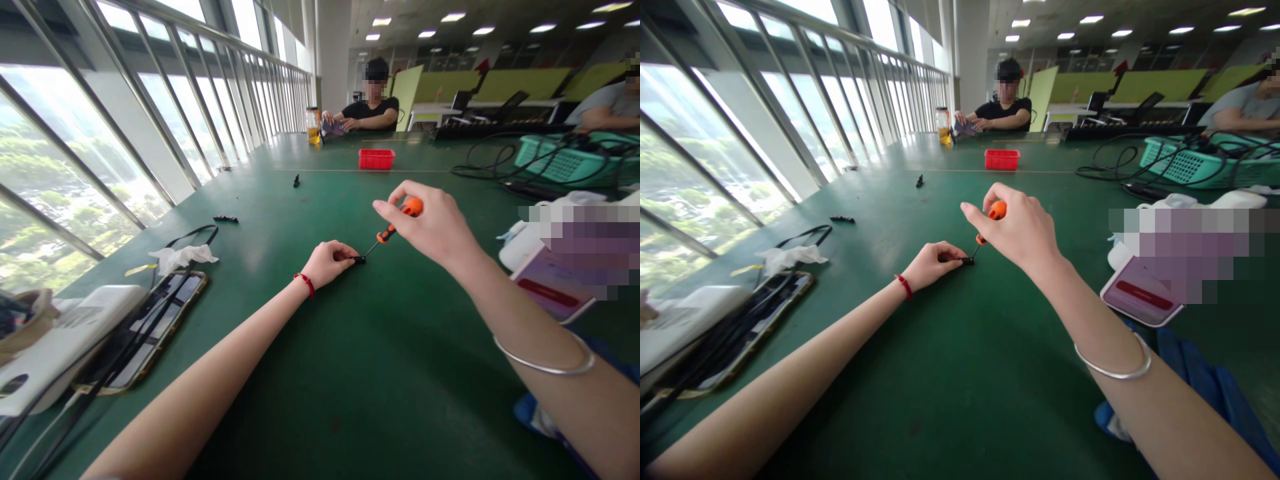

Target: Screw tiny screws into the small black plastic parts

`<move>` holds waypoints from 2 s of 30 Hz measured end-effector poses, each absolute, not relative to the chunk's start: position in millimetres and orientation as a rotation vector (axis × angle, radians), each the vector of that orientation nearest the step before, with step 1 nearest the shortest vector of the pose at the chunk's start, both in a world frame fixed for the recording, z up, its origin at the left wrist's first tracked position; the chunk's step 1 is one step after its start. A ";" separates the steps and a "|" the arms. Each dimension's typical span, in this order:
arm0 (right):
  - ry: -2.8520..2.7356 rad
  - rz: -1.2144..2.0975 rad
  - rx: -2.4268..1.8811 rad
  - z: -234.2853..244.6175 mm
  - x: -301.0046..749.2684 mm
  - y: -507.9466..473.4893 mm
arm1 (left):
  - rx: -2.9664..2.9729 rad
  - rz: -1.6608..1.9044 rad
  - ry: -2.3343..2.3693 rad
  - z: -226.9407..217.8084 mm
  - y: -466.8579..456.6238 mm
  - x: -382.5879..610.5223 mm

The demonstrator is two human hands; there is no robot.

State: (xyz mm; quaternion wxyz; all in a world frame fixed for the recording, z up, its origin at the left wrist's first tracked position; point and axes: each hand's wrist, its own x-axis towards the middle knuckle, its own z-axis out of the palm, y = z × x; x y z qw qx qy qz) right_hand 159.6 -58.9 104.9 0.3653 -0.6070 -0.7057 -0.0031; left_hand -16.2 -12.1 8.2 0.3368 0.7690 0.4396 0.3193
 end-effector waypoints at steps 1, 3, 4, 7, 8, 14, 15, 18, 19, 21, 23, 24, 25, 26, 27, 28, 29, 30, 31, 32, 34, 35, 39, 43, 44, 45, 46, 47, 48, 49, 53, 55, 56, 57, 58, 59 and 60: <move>-1.811 -0.011 -1.576 104.6 159.4 -58.8 | 2.010 0.833 1.143 8.4 -12.3 -16.3; -1.828 0.009 -1.556 104.0 158.5 -58.7 | 2.015 0.834 1.143 8.7 -12.5 -16.4; -1.844 0.026 -1.530 103.9 158.1 -58.7 | 2.013 0.834 1.143 8.7 -12.6 -16.4; -1.848 0.042 -1.486 104.1 157.1 -59.2 | 1.993 0.837 1.143 8.2 -12.5 -16.1; -1.841 0.039 -1.484 104.3 157.0 -59.3 | 1.987 0.838 1.144 8.0 -12.4 -15.9; -1.829 0.118 -1.515 103.1 156.5 -57.5 | 1.992 0.833 1.147 8.0 -12.1 -15.7; -1.836 0.141 -1.512 102.6 156.4 -57.4 | 1.998 0.832 1.144 7.9 -12.0 -15.8; -1.868 0.197 -1.474 103.9 156.5 -59.9 | 2.006 0.835 1.147 7.1 -11.4 -16.2; -1.864 0.200 -1.456 106.0 156.6 -61.4 | 2.009 0.837 1.153 6.7 -11.2 -16.4; -1.822 0.160 -1.416 113.0 156.5 -64.3 | 2.021 0.839 1.167 6.1 -11.0 -16.6; -1.763 0.087 -1.360 122.6 155.2 -64.8 | 2.038 0.838 1.180 5.5 -11.3 -16.6; -1.748 0.050 -1.340 127.4 154.0 -63.7 | 2.048 0.839 1.185 5.1 -11.6 -16.5; -1.748 0.016 -1.329 131.4 152.6 -61.7 | 2.056 0.841 1.192 4.7 -12.0 -16.3; -1.769 -0.010 -1.326 133.9 151.3 -59.0 | 2.065 0.845 1.200 4.3 -12.4 -16.0; -1.807 -0.032 -1.330 134.4 150.3 -56.1 | 2.075 0.852 1.212 3.8 -12.9 -15.7; -1.855 -0.055 -1.335 132.2 150.0 -53.3 | 2.087 0.860 1.225 3.2 -13.3 -15.3; -1.910 -0.073 -1.342 127.0 150.6 -51.2 | 2.099 0.871 1.239 2.6 -13.6 -15.0; -1.964 -0.084 -1.356 118.9 152.0 -50.0 | 2.112 0.880 1.248 2.0 -13.9 -14.7; -2.015 -0.090 -1.385 108.0 154.3 -49.8 | 2.125 0.888 1.251 1.4 -14.0 -14.5; -2.070 -0.083 -1.436 95.1 157.2 -50.7 | 2.136 0.892 1.248 0.8 -14.0 -14.5; -2.151 -0.066 -1.557 66.4 163.6 -54.6 | 2.152 0.899 1.240 -0.1 -13.9 -14.6; -2.160 -0.055 -1.607 52.6 166.3 -57.0 | 2.157 0.901 1.237 -0.4 -13.9 -14.7; -2.180 -0.005 -1.625 17.4 169.8 -62.7 | 2.171 0.911 1.222 -0.1 -14.6 -15.1; -2.166 0.037 -1.571 11.0 167.5 -58.2 | 2.174 0.915 1.207 1.7 -15.2 -14.2; -2.163 0.053 -1.563 10.4 167.6 -56.2 | 2.168 0.916 1.205 2.1 -15.1 -13.8; -2.157 0.067 -1.562 9.4 168.1 -54.3 | 2.161 0.917 1.203 2.3 -15.0 -13.4; -2.148 0.078 -1.567 8.1 168.7 -52.6 | 2.155 0.916 1.199 2.5 -14.7 -12.9; -2.137 0.089 -1.572 6.6 169.5 -51.2 | 2.149 0.914 1.196 2.5 -14.5 -12.5; -2.124 0.096 -1.576 5.0 170.2 -50.3 | 2.144 0.911 1.194 2.5 -14.3 -12.0; -2.113 0.100 -1.579 3.6 170.9 -49.7 | 2.139 0.907 1.195 2.4 -14.2 -11.6; -2.108 0.095 -1.573 1.3 171.5 -50.2 | 2.118 0.898 1.210 2.4 -14.6 -10.7; -2.114 0.090 -1.571 1.7 171.3 -51.0 | 2.107 0.898 1.206 2.6 -15.1 -10.8; -2.116 0.088 -1.569 2.0 171.2 -51.3 | 2.101 0.898 1.200 2.6 -15.2 -10.8; -2.118 0.086 -1.566 2.2 171.2 -51.5 | 2.098 0.898 1.193 2.6 -15.4 -11.0; -2.118 0.082 -1.563 2.3 171.2 -51.7 | 2.097 0.898 1.188 2.5 -15.5 -11.1; -2.118 0.079 -1.559 2.3 171.2 -51.9 | 2.099 0.898 1.183 2.5 -15.5 -11.2; -2.118 0.077 -1.555 2.2 171.3 -52.0 | 2.101 0.896 1.180 2.5 -15.6 -11.4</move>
